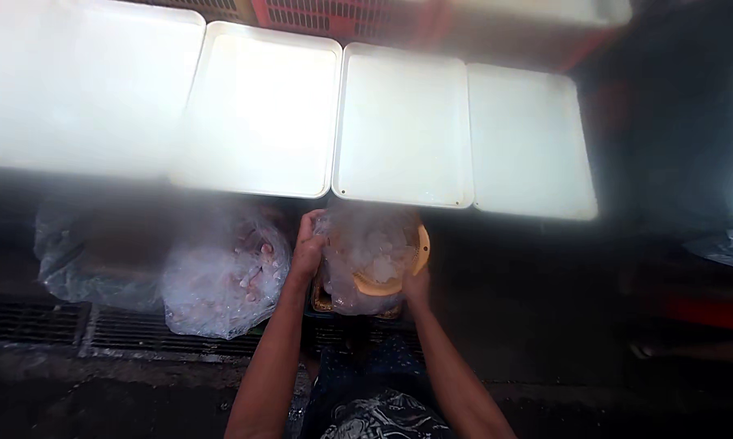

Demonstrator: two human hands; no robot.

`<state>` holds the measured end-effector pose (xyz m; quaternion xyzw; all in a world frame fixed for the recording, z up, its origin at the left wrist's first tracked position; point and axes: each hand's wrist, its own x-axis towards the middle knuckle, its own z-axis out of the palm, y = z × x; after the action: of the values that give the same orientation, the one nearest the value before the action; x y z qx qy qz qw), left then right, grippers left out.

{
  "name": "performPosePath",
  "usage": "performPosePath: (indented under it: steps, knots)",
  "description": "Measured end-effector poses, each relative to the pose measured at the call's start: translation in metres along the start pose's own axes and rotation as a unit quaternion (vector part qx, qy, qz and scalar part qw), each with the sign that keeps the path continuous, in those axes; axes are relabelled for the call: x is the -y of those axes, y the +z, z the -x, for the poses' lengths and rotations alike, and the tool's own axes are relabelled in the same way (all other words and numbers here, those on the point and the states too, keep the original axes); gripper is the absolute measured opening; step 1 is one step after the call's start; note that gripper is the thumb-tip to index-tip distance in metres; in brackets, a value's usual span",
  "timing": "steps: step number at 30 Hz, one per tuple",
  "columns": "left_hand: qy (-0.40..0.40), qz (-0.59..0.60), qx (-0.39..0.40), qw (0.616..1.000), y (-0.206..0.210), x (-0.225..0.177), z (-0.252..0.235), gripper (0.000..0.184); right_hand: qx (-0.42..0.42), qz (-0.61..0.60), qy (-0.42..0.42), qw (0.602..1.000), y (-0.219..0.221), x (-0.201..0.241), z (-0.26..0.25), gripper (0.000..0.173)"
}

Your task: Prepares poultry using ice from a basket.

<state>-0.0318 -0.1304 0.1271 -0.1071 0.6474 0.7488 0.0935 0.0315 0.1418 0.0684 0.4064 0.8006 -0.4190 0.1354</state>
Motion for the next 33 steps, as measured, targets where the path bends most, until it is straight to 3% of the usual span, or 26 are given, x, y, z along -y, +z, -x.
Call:
performPosePath:
  steps: [4, 7, 12, 18, 21, 24, 26, 28, 30, 33]
  knots:
    - [-0.023, 0.05, -0.004, 0.998, -0.002, -0.001, 0.008, 0.073, -0.009, 0.192, -0.103, 0.976, 0.002, 0.035, 0.054, 0.078]
    - [-0.027, 0.071, -0.022, 0.997, 0.014, -0.006, -0.001, 0.07, -0.011, 0.285, -0.108, 0.952, 0.005, 0.065, 0.068, 0.083]
    - [-0.033, 0.124, -0.059, 0.99, 0.02, -0.026, -0.014, 0.05, -0.093, 0.296, -0.175, 0.934, -0.019, 0.079, 0.031, 0.06]
    - [-0.053, 0.233, -0.063, 0.969, 0.022, -0.011, -0.007, 0.039, -0.142, 0.303, -0.426, 0.84, 0.046, 0.056, 0.103, 0.053]
    - [-0.037, 0.236, -0.067, 0.969, 0.01, -0.015, -0.01, 0.039, -0.173, 0.289, -0.494, 0.802, 0.059, 0.058, 0.107, 0.053]
    - [-0.038, 0.221, -0.034, 0.974, 0.006, -0.017, -0.007, 0.041, -0.109, 0.276, -0.552, 0.779, 0.052, 0.069, 0.094, 0.058]
    - [-0.048, 0.19, -0.013, 0.981, 0.006, -0.018, -0.002, 0.043, 0.025, 0.287, -0.609, 0.739, 0.038, 0.076, 0.084, 0.052]
    - [-0.046, 0.175, -0.011, 0.983, 0.002, -0.018, 0.0, 0.043, 0.126, 0.313, -0.663, 0.669, 0.016, 0.092, 0.064, 0.044]
    - [-0.041, 0.178, -0.018, 0.983, -0.009, -0.017, 0.002, 0.043, 0.148, 0.345, -0.705, 0.601, -0.009, 0.105, 0.036, 0.043]
    - [-0.056, 0.18, -0.035, 0.981, -0.02, -0.015, 0.006, 0.04, 0.1, 0.367, -0.775, 0.505, -0.025, 0.109, -0.008, 0.053]
